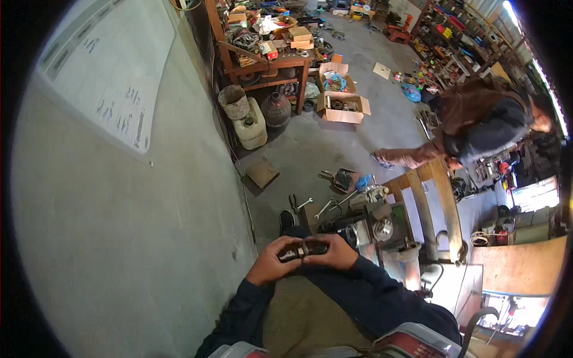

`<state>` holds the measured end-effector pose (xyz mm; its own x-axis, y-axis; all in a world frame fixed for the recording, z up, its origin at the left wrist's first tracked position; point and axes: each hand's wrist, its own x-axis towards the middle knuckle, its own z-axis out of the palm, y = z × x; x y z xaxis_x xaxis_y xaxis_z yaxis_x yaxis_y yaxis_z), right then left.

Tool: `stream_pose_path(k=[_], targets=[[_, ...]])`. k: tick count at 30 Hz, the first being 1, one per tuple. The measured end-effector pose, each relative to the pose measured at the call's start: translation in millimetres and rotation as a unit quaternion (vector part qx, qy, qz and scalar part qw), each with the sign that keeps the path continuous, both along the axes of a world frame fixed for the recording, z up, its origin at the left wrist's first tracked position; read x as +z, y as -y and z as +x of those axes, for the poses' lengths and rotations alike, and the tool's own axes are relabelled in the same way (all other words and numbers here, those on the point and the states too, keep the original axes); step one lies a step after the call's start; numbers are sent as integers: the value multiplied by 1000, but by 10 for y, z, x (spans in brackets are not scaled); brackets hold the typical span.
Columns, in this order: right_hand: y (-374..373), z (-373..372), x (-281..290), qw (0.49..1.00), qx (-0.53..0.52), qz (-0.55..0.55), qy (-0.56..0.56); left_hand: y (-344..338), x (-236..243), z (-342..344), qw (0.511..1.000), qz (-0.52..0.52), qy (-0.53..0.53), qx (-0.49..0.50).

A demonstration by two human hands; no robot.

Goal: Repairing or assembling motorcycle engine components using a manual press and specialized tools.

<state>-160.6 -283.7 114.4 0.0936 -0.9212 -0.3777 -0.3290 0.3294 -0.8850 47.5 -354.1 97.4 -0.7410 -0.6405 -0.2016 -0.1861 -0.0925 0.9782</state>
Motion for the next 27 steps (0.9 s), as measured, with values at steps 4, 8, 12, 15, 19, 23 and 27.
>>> stream_pose_path(k=[4, 8, 12, 15, 19, 23, 27], targets=[[1189, -406, 125, 999, 12, -12, 46, 1243, 253, -410, 994, -102, 32, -17], [2024, -789, 449, 996, -44, -61, 48, 2207, 583, -860, 973, -226, -31, -12], [2502, -1057, 809, 981, -101, -63, 154, 2810, 927, -1186, 957, -283, -62, -20], [2680, -1239, 1040, 983, -127, -63, 116, 3044, 1161, -1411, 966, -245, -73, -23], [2849, -1421, 1166, 973, -160, -94, 139, 3355, 1324, -1708, 949, -297, -87, -66], [3052, -1589, 1178, 965, -192, -112, 138, 3696, 1343, -1969, 942, -304, -100, -105], [3320, -1786, 1204, 962, -226, -99, 122, 4092, 1317, -2251, 946, -272, -96, -145]])
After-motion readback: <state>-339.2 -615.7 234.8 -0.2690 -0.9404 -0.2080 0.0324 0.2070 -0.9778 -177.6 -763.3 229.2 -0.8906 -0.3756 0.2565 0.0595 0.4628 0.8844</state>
